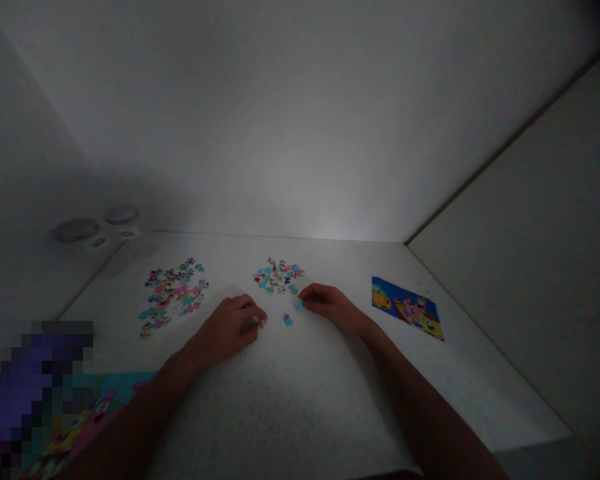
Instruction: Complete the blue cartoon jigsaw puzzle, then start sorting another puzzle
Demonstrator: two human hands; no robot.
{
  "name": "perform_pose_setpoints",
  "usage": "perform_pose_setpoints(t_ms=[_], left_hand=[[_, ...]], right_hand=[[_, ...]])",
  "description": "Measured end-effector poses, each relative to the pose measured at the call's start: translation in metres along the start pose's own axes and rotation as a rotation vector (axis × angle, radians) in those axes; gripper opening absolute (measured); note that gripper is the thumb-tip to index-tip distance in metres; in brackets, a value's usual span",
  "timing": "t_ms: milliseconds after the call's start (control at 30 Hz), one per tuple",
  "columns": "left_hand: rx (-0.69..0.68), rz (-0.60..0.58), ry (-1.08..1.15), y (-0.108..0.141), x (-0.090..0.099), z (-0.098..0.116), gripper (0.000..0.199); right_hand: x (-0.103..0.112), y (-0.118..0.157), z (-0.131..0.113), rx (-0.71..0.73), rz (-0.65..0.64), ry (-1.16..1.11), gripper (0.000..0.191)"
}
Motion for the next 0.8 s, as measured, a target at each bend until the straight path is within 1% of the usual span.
perform_pose_setpoints(t_ms=[67,167,267,400,467,600,700,800], left_hand=[[0.019,0.015,-0.018,-0.001,0.001,-0.001,0.017],[0.054,0.041,-0.055,-0.002,0.002,-0.003,0.015],[0.093,0.070,-0.099,-0.002,0.004,-0.009,0.018],[0.119,0.086,-0.141,-0.002,0.005,-0.015,0.025],[0.122,0.086,-0.153,-0.001,0.004,-0.016,0.027],[0.133,0.100,-0.174,-0.001,0.005,-0.016,0.027],[0.132,0.121,-0.192,-0.001,0.007,-0.014,0.025],[0.096,0.118,-0.208,-0.001,0.006,-0.001,0.025]], right_hand=[[0.000,0.000,0.000,0.020,0.001,0.027,0.018],[0.003,0.001,0.000,0.039,0.025,0.065,0.022],[0.005,0.003,-0.006,0.057,0.042,0.188,0.024],[-0.004,0.006,-0.018,0.118,-0.016,0.361,0.030],[-0.009,0.007,-0.020,0.134,-0.051,0.404,0.028],[-0.013,0.007,-0.022,0.142,-0.054,0.473,0.019],[-0.015,0.007,-0.024,0.142,-0.051,0.522,0.017],[-0.021,0.008,-0.030,0.156,-0.056,0.549,0.015]])
Point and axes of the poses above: each hand's wrist, its own y-axis away from the middle knuckle, its own x-axis out of the back of the hand, z = x × y, the point moved 10 cm from there along -y, towards the middle knuckle, and after that the axes turned 5 degrees about -y, right-handed, at the moved point
